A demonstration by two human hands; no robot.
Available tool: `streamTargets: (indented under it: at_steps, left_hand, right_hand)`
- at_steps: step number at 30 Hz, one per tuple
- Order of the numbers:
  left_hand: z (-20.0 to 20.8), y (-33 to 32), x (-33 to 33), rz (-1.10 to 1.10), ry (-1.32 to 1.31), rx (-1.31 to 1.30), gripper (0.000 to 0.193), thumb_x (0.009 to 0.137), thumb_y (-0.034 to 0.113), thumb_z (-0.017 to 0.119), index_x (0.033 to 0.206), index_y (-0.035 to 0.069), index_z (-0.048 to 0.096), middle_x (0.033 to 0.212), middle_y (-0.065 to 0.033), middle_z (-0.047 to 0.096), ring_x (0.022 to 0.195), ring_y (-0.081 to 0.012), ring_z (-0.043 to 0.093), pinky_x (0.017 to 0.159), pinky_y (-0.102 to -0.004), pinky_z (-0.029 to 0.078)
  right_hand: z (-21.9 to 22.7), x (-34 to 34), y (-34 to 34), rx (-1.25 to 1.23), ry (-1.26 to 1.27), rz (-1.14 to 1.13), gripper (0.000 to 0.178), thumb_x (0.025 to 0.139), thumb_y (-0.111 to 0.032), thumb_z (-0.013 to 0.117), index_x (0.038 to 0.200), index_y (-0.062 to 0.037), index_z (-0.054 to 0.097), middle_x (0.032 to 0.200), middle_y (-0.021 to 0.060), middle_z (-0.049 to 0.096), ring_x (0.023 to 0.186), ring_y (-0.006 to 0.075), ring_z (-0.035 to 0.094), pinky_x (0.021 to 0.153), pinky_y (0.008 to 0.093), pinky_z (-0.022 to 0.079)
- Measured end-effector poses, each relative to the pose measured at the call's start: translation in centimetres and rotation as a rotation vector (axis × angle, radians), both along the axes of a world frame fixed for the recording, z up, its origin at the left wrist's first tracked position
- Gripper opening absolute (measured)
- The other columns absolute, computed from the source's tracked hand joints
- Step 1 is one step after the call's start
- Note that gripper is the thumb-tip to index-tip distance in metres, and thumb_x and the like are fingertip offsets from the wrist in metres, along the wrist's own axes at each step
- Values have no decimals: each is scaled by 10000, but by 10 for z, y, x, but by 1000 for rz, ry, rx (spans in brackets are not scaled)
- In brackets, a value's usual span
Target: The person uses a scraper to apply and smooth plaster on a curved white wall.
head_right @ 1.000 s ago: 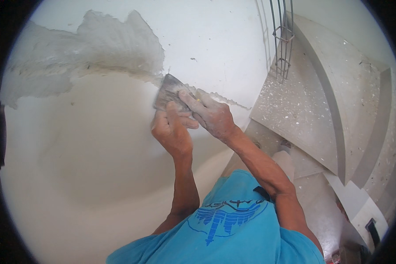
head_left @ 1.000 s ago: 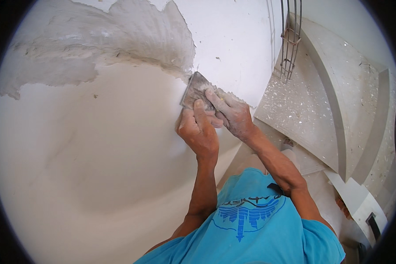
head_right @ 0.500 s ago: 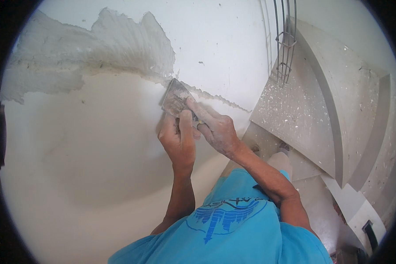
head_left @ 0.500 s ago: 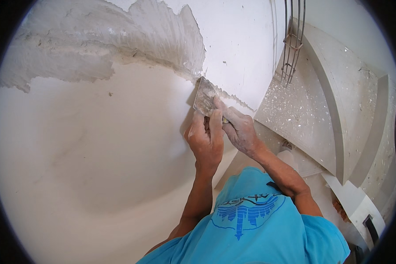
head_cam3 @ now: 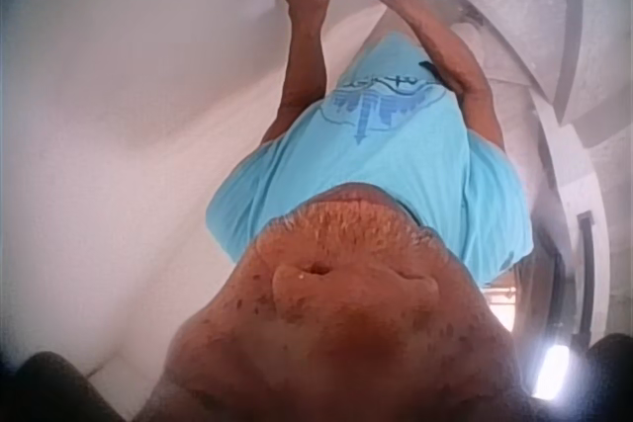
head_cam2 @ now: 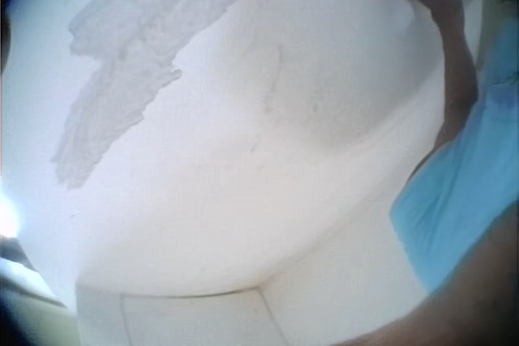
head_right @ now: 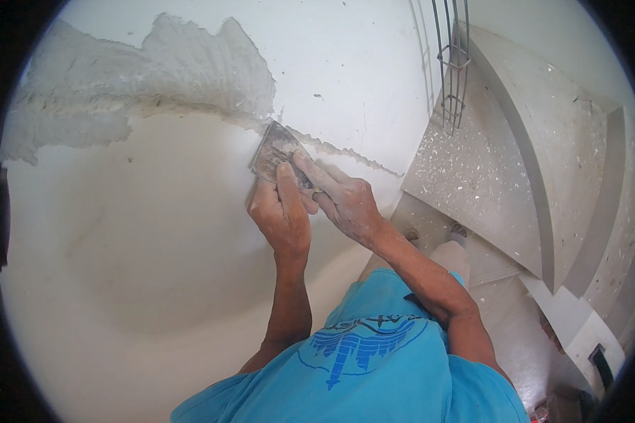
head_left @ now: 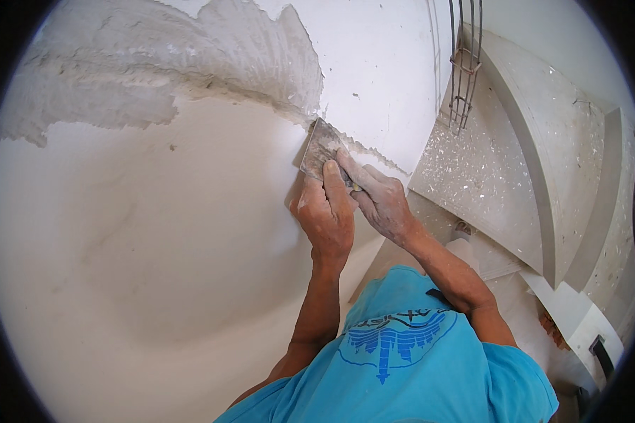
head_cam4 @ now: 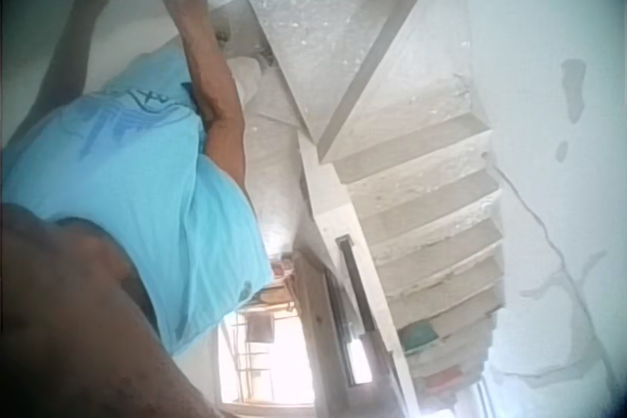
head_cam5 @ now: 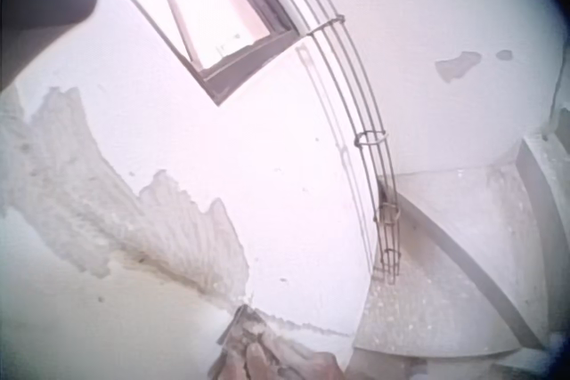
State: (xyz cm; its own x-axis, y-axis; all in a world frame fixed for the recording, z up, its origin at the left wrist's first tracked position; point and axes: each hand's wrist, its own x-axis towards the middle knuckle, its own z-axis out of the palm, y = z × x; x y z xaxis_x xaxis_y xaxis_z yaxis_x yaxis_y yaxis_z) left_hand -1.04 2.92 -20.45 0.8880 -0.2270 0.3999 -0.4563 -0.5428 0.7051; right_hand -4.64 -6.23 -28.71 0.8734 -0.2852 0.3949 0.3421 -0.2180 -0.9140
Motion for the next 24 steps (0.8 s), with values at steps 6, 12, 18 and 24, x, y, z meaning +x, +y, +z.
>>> streamTargets:
  at_steps: [6, 12, 18, 24]
  left_hand:
    - [1, -13, 11, 17, -89, 43, 258, 1036, 83, 548, 867, -91, 634, 579, -130, 610, 510, -278, 599, 503, -404, 468]
    - [11, -20, 19, -16, -145, 123, 238, 1031, 68, 542, 872, -84, 633, 546, -122, 578, 476, -286, 568, 489, -406, 441]
    - [-1, 5, -4, -29, 73, 22, 213, 1039, 69, 532, 964, -81, 663, 559, -72, 613, 468, -142, 597, 489, -319, 468]
    - [-2, 3, -6, -24, 63, -35, 199, 1042, 60, 538, 1015, -81, 675, 567, -72, 635, 463, -147, 610, 475, -317, 477]
  right_hand:
    - [-5, 17, -1, -28, -82, -87, 671, 894, 19, 624, 1536, -126, 492, 1294, 183, 670, 883, 382, 697, 773, 419, 596]
    - [10, 18, -16, 58, -89, -66, 716, 858, 15, 644, 1539, -149, 495, 1250, 211, 670, 905, 401, 689, 771, 442, 577]
    - [-13, -5, -7, -98, 34, -1, 766, 811, -35, 715, 1527, -231, 526, 934, 128, 640, 685, 312, 639, 630, 397, 566]
    - [-19, 2, -4, -111, -50, -47, 770, 806, -17, 722, 1521, -236, 537, 872, 111, 599, 632, 283, 612, 587, 386, 546]
